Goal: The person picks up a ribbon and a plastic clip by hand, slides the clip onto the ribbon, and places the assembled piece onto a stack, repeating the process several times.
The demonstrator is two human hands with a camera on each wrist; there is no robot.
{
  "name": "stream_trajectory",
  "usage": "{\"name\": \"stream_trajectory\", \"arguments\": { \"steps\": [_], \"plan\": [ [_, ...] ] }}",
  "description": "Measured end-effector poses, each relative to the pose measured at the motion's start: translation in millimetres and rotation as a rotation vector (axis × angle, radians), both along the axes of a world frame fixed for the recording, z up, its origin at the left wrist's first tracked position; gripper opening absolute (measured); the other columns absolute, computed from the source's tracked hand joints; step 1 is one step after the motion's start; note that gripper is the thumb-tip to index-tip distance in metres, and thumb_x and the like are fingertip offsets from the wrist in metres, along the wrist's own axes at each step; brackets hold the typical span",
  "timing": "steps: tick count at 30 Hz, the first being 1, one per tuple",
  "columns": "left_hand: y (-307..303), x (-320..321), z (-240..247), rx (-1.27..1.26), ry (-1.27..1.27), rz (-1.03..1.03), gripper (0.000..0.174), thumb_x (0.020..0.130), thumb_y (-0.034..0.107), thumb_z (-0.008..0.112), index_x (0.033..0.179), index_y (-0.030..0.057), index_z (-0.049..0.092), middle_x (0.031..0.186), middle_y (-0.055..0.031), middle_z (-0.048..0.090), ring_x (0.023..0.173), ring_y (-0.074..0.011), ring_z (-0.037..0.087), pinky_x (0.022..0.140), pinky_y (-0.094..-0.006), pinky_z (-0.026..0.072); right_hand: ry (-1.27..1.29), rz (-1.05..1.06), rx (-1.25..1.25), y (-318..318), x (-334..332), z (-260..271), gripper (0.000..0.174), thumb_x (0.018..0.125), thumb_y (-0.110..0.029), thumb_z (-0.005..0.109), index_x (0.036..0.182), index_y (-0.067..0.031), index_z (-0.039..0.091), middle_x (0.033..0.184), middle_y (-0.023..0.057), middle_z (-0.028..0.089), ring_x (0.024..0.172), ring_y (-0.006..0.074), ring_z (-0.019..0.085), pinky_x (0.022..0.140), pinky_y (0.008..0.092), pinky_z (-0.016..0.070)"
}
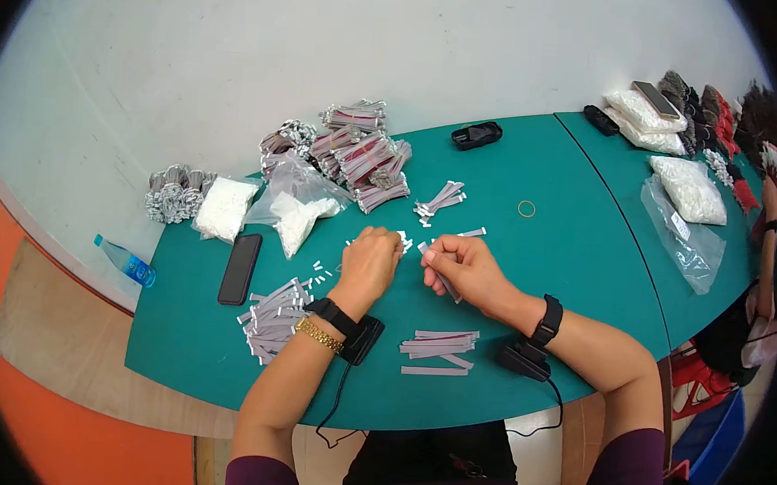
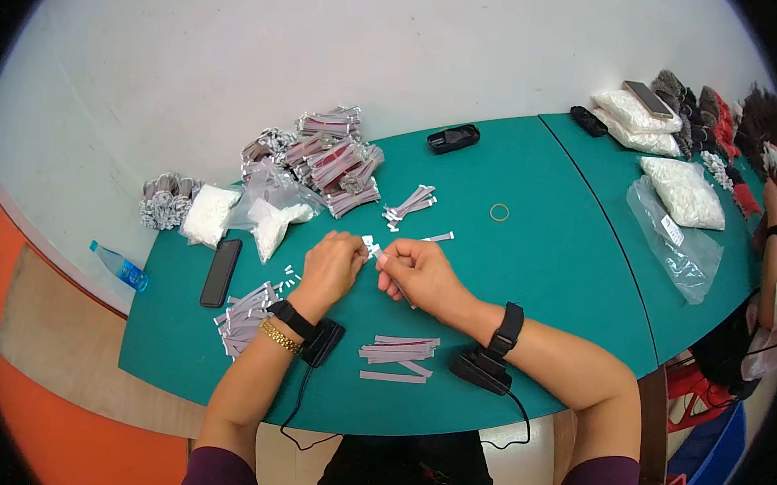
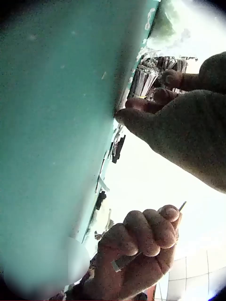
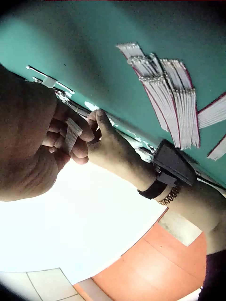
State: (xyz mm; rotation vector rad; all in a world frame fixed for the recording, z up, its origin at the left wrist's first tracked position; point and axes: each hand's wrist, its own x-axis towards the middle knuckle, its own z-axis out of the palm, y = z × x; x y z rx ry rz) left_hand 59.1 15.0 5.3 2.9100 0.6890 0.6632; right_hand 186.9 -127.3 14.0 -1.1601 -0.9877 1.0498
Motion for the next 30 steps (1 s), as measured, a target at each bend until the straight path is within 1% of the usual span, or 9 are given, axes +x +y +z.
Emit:
{"name": "stream_trajectory", "arguments": {
  "steps": [3,6,9,12,15,18,21,27,30],
  "plan": [
    [0,2,0,0.054,0.024,-0.01,0.005,0.074,0.009,0.064,0.075,0.0056,0.061,0.08,-0.0095,0.062,0.081,-0.0288,0.058,0.066,-0.0391,0.0478,-0.004,-0.009,0.008,1,0,-1,0.017,0.092,-0.018,0.051,0.083,-0.0037,0.056,0.068,0.0023,0.06,0.057,0.0068,0.054,0.049,0.0208,0.0435],
    [2,3,0,-0.025,-0.01,0.018,0.006,0.074,0.007,0.064,0.072,0.0036,0.06,0.078,-0.0081,0.062,0.077,-0.0238,0.059,0.065,-0.0349,0.0486,0.004,-0.009,0.008,0,-1,-1,0.016,0.091,-0.017,0.051,0.084,-0.0035,0.056,0.068,0.0024,0.06,0.057,0.0067,0.054,0.049,0.0209,0.0436],
    [12,-5,10,-0.659,-0.133,-0.074,0.007,0.078,0.006,0.064,0.075,0.0029,0.059,0.078,-0.0057,0.062,0.074,-0.0161,0.058,0.063,-0.0293,0.0481,0.019,-0.006,-0.003,-2,-2,4,0.016,0.09,-0.016,0.051,0.083,-0.0033,0.057,0.067,0.0024,0.059,0.057,0.0065,0.053,0.05,0.0211,0.0435],
    [9,-19,15,-1.405,-0.373,-0.203,0.006,0.083,0.007,0.062,0.082,0.0029,0.057,0.08,-0.0042,0.061,0.076,-0.0104,0.056,0.065,-0.0241,0.0468,0.012,0.025,-0.003,-1,-3,5,0.016,0.091,-0.016,0.051,0.083,-0.0035,0.057,0.066,0.0017,0.059,0.055,0.006,0.053,0.049,0.0201,0.0423],
    [-1,-33,18,-1.636,-0.422,-0.281,0.006,0.086,0.007,0.06,0.089,0.0037,0.056,0.085,-0.0053,0.061,0.077,-0.0108,0.056,0.068,-0.0227,0.046,-0.016,0.071,-0.004,-4,-5,9,0.018,0.092,-0.018,0.052,0.081,-0.004,0.057,0.065,0.0003,0.058,0.054,0.0053,0.053,0.047,0.018,0.0406],
    [-4,-40,11,-1.751,-0.456,-0.349,0.015,0.086,0.007,0.06,0.099,0.0012,0.056,0.091,-0.0063,0.061,0.081,-0.011,0.057,0.072,-0.0215,0.046,-0.021,0.102,0.01,-4,-10,8,0.02,0.091,-0.019,0.054,0.079,-0.0034,0.057,0.063,0.0004,0.057,0.053,0.0055,0.053,0.048,0.0186,0.0407],
    [-14,-44,21,-1.757,-0.461,-0.328,0.02,0.087,0.007,0.06,0.105,0.0003,0.057,0.091,-0.0057,0.061,0.082,-0.0109,0.057,0.072,-0.0218,0.0459,-0.015,0.113,0.01,-4,-13,4,0.021,0.091,-0.019,0.056,0.079,-0.0023,0.058,0.061,0.0008,0.056,0.054,0.0059,0.052,0.049,0.0196,0.0415],
    [-17,-49,14,-1.721,-0.453,-0.391,0.022,0.087,0.009,0.061,0.106,0.0,0.059,0.092,-0.0033,0.061,0.082,-0.0094,0.055,0.073,-0.0217,0.0449,-0.005,0.106,-0.021,-3,-16,3,0.019,0.09,-0.017,0.058,0.082,-0.0002,0.06,0.061,0.0016,0.056,0.054,0.0066,0.052,0.051,0.0207,0.0429],
    [-18,-48,12,-1.701,-0.482,-0.372,0.021,0.087,0.009,0.06,0.106,-0.0007,0.06,0.093,-0.0029,0.062,0.081,-0.0094,0.054,0.073,-0.0215,0.0445,-0.015,0.103,-0.033,-3,-17,3,0.019,0.09,-0.017,0.058,0.084,-0.0001,0.062,0.061,0.0019,0.057,0.055,0.0064,0.053,0.051,0.0203,0.0431]
  ]
}}
